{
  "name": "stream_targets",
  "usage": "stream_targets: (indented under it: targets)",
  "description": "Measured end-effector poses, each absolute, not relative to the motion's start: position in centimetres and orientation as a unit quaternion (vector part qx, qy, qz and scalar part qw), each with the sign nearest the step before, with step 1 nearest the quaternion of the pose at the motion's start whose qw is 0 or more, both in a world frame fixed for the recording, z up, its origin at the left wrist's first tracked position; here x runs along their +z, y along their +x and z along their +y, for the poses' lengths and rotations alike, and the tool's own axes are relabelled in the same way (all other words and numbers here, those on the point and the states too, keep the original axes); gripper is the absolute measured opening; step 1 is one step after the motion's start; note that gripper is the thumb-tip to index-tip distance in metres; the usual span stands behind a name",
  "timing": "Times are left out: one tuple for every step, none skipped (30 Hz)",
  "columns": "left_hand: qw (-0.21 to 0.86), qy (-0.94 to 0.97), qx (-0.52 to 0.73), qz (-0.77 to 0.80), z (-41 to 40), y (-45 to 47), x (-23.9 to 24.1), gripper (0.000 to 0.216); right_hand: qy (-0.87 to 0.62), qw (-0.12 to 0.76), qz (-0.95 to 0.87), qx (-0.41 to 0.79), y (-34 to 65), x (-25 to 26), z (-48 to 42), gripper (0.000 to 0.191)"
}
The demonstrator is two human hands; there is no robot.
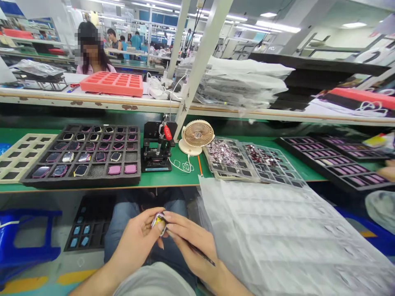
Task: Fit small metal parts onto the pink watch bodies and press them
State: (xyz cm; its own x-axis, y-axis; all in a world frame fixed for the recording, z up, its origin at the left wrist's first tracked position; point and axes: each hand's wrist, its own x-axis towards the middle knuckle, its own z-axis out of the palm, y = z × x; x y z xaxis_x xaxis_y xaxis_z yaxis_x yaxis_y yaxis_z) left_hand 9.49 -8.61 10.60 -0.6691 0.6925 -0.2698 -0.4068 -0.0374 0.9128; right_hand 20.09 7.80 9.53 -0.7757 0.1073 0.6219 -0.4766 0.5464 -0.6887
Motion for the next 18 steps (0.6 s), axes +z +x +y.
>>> stream_targets:
  targets:
    - [0.389,0.126,0.705,0.58,-8.4,9.4,10.8,0.062,0.099,0.32,-0.816,0.47,20.1,9.5,7.8,0.038]
    - [0.389,0.128,0.701,0.584,-8.2,9.2,11.1,0.062,0.089,0.323,-0.813,0.475,19.9,9.4,7.8,0.037]
    - [0.39,0.13,0.698,0.587,-7.9,9.0,11.3,0.062,0.082,0.326,-0.811,0.479,19.8,9.5,8.0,0.035]
    - [0.391,0.131,0.695,0.589,-7.6,8.8,11.5,0.062,0.077,0.328,-0.808,0.483,19.6,9.6,8.2,0.035]
    - [0.392,0.133,0.693,0.59,-7.2,8.6,11.8,0.062,0.075,0.332,-0.805,0.486,19.4,9.8,8.5,0.034]
    - [0.394,0.135,0.691,0.591,-6.8,8.3,12.0,0.063,0.073,0.337,-0.802,0.489,19.2,10.0,8.9,0.035]
    - [0.395,0.137,0.689,0.592,-6.3,8.1,12.2,0.063,0.072,0.343,-0.797,0.492,18.9,10.3,9.3,0.035]
    - [0.396,0.137,0.687,0.594,-5.8,7.8,12.5,0.064,0.068,0.347,-0.794,0.495,18.6,10.5,9.7,0.035]
    - [0.396,0.135,0.684,0.597,-5.3,7.5,12.6,0.065,0.064,0.348,-0.793,0.496,18.4,10.8,10.2,0.035]
    - [0.396,0.131,0.682,0.601,-4.8,7.3,12.8,0.065,0.061,0.346,-0.794,0.496,18.1,11.1,10.6,0.034]
    - [0.395,0.124,0.681,0.604,-4.4,7.1,12.9,0.065,0.058,0.342,-0.797,0.495,17.8,11.3,11.1,0.034]
    - [0.395,0.117,0.681,0.606,-3.9,6.8,13.0,0.063,0.054,0.335,-0.8,0.495,17.5,11.5,11.5,0.036]
    - [0.396,0.111,0.682,0.605,-3.5,6.5,13.1,0.061,0.05,0.329,-0.801,0.498,17.2,11.7,11.9,0.038]
    - [0.397,0.105,0.684,0.603,-3.2,6.3,13.1,0.057,0.043,0.323,-0.801,0.502,16.9,11.8,12.2,0.042]
    - [0.4,0.102,0.686,0.599,-2.9,6.0,13.1,0.053,0.04,0.321,-0.799,0.508,16.7,11.9,12.5,0.047]
    - [0.403,0.099,0.688,0.595,-2.6,5.7,13.1,0.049,0.037,0.318,-0.797,0.512,16.4,11.9,12.8,0.049]
    - [0.407,0.097,0.69,0.59,-2.3,5.3,13.0,0.045,0.035,0.316,-0.795,0.516,16.2,11.8,13.0,0.052]
    - [0.411,0.096,0.693,0.584,-2.1,5.0,12.9,0.041,0.034,0.315,-0.793,0.52,16.0,11.7,13.2,0.054]
